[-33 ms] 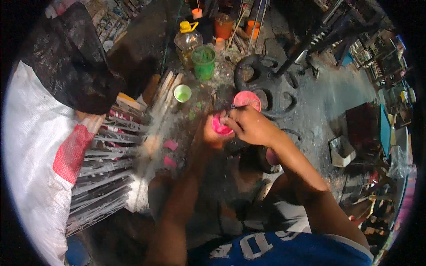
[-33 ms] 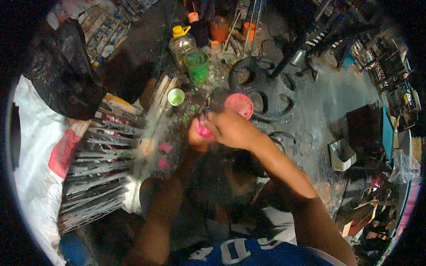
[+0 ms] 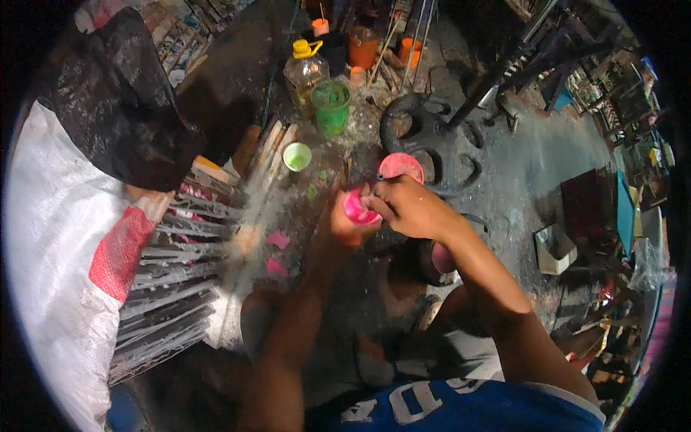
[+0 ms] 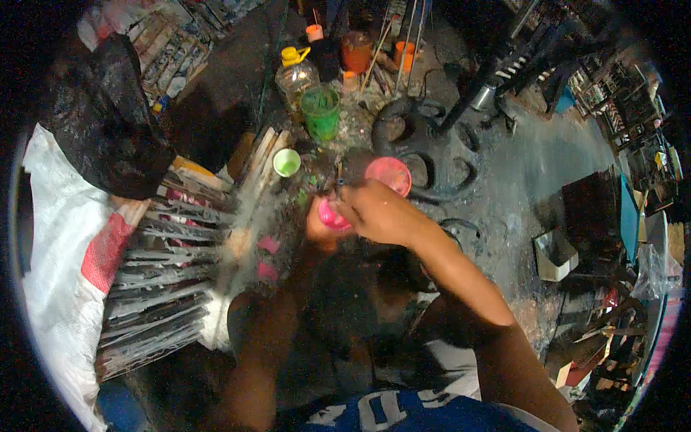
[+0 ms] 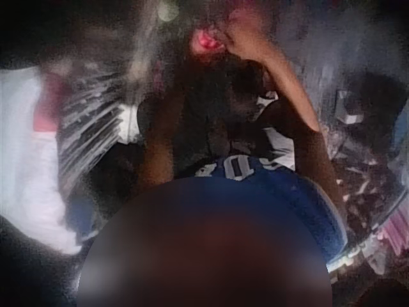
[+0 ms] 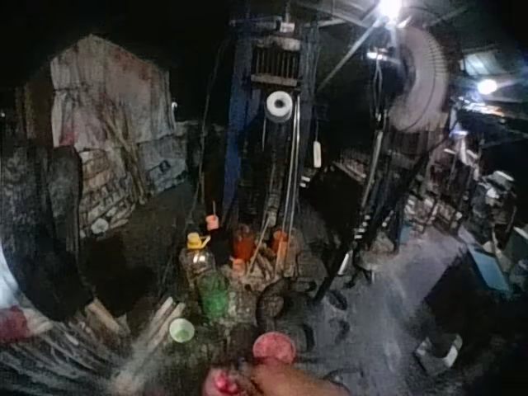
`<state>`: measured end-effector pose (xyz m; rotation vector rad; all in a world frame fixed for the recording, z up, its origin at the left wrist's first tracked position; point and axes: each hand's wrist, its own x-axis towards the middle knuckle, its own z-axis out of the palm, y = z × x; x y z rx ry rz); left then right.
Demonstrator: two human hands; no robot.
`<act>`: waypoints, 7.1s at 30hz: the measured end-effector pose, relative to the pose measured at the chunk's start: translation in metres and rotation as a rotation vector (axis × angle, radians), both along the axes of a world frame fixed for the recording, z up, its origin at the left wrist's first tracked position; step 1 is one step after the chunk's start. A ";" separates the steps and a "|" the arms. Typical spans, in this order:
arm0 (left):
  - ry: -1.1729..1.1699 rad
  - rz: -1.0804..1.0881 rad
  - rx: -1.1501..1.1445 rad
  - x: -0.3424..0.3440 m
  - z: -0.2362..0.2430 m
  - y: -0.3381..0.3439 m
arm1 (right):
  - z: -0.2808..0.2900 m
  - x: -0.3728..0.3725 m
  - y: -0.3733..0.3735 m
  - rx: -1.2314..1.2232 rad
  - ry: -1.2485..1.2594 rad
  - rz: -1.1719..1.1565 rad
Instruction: The person sits on the floor and mixes pink paint in a small container using a stick. They briefly retrieve a pink plastic object from a nearby box and return to mixing the paint.
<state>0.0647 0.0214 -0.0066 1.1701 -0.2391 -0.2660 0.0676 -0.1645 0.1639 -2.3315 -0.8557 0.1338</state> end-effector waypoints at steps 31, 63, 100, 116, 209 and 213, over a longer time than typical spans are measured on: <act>-0.232 0.183 0.231 0.005 -0.034 -0.004 | -0.003 0.009 0.002 0.017 -0.006 -0.061; -0.140 0.130 0.134 0.015 -0.053 0.000 | -0.002 0.018 -0.002 -0.040 -0.053 -0.084; -0.488 0.196 0.472 0.004 -0.045 0.007 | 0.002 0.024 -0.007 -0.028 -0.005 -0.054; -0.500 0.239 0.417 0.006 -0.036 0.002 | 0.004 0.024 -0.009 0.023 0.074 0.011; -0.355 0.194 0.311 0.006 -0.039 0.004 | 0.007 0.022 -0.009 0.054 0.013 -0.005; -0.060 0.151 0.071 0.014 -0.051 -0.001 | 0.008 0.024 -0.010 -0.135 0.065 -0.009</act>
